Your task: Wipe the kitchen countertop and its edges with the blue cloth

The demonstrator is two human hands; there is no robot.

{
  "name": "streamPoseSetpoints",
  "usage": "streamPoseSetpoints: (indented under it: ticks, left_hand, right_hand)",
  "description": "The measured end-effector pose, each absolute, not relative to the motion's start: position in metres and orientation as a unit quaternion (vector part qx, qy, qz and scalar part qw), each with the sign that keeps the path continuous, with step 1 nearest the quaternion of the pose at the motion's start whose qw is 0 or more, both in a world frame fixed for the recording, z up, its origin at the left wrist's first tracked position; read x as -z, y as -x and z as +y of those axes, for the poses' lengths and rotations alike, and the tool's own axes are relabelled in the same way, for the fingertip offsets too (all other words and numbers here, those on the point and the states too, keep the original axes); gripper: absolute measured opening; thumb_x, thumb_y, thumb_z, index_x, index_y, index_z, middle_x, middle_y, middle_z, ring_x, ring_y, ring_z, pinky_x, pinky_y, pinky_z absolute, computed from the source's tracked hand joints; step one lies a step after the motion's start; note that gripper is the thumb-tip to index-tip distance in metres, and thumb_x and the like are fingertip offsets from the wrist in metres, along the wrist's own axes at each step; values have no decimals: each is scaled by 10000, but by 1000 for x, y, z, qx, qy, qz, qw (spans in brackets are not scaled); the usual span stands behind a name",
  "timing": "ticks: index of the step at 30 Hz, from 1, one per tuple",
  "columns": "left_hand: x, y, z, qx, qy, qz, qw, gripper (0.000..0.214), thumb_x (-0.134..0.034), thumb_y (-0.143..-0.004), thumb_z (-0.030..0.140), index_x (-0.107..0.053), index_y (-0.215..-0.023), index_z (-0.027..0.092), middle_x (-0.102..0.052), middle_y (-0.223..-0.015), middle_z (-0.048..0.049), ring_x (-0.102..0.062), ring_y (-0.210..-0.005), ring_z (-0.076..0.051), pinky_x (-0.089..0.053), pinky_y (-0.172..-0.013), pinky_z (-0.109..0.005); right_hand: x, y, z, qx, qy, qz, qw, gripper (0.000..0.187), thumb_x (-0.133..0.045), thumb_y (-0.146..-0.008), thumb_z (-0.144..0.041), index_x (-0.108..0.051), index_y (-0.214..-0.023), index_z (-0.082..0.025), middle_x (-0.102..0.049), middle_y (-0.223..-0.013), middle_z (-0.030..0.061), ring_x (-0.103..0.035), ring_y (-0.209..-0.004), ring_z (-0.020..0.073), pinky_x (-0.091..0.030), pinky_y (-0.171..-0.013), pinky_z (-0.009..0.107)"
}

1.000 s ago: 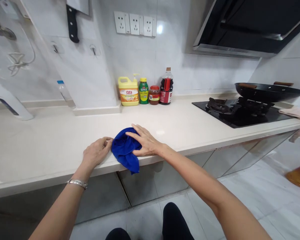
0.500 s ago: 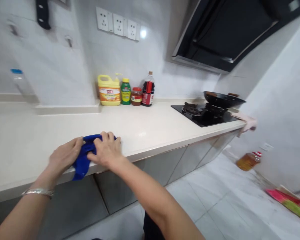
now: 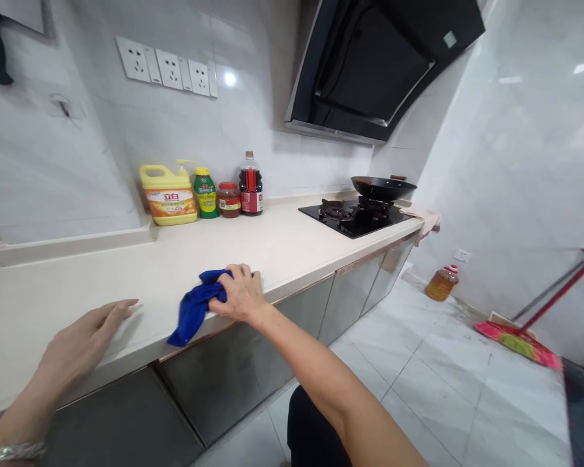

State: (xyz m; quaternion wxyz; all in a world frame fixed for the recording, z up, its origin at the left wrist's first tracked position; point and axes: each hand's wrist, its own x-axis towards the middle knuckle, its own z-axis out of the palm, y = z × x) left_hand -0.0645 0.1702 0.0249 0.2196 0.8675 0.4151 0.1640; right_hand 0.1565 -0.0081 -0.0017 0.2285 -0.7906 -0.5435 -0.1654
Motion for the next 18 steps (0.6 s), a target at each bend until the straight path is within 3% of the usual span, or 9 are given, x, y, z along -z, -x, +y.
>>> streamPoseSetpoints:
  ticks: [4, 9, 11, 13, 15, 18]
  left_hand:
    - [-21, 67, 173, -169, -869, 408, 225, 630, -339, -869, 660, -641, -1264, 273, -605, -1387, -65, -552, -1256, -340, -425, -1061, -468]
    - [-17, 66, 172, -192, -873, 379, 239, 537, -470, -825, 656, -638, -1234, 350, -690, -1136, -11, -631, -1051, -291, -475, -919, -396]
    - [-13, 63, 155, -242, -869, 342, 264, 504, -544, -800, 646, -651, -1193, 349, -679, -1168, -4, -634, -1020, -284, -482, -937, -403]
    - [-9, 60, 125, -308, -851, 273, 325, 444, -586, -818, 636, -672, -1141, 344, -629, -1299, -2, -610, -1104, -293, -476, -996, -418]
    - [-4, 57, 87, -306, -815, 160, 464, 346, -572, -912, 570, -685, -1142, 337, -608, -1332, -31, -544, -1251, -298, -477, -1048, -394]
    - [-5, 53, 27, -245, -715, -45, 653, 325, -414, -1003, 448, -689, -1149, 354, -602, -1347, -64, -581, -1210, -281, -559, -939, -383]
  right_hand:
    - [5, -189, -22, 165, 821, -491, 241, 383, -671, -856, -467, -619, -1175, -262, -508, -1405, 64, -427, -1274, 307, -447, -980, 537]
    - [8, -201, -24, 172, 826, -475, 248, 382, -646, -868, -459, -611, -1183, -245, -476, -1440, 86, -406, -1294, 305, -415, -1014, 534]
    - [9, -200, -24, 175, 824, -477, 251, 376, -643, -868, -459, -607, -1178, -249, -478, -1436, 79, -403, -1294, 303, -414, -1012, 533]
    - [9, -200, -24, 177, 822, -479, 253, 366, -638, -872, -462, -605, -1171, -255, -479, -1433, 74, -401, -1294, 303, -415, -1008, 535]
    - [9, -200, -25, 175, 821, -481, 253, 358, -629, -878, -464, -605, -1166, -254, -474, -1440, 77, -399, -1292, 306, -417, -1004, 538]
    - [10, -201, -26, 171, 820, -483, 256, 348, -613, -888, -458, -608, -1164, -246, -469, -1447, 87, -395, -1290, 315, -416, -1002, 542]
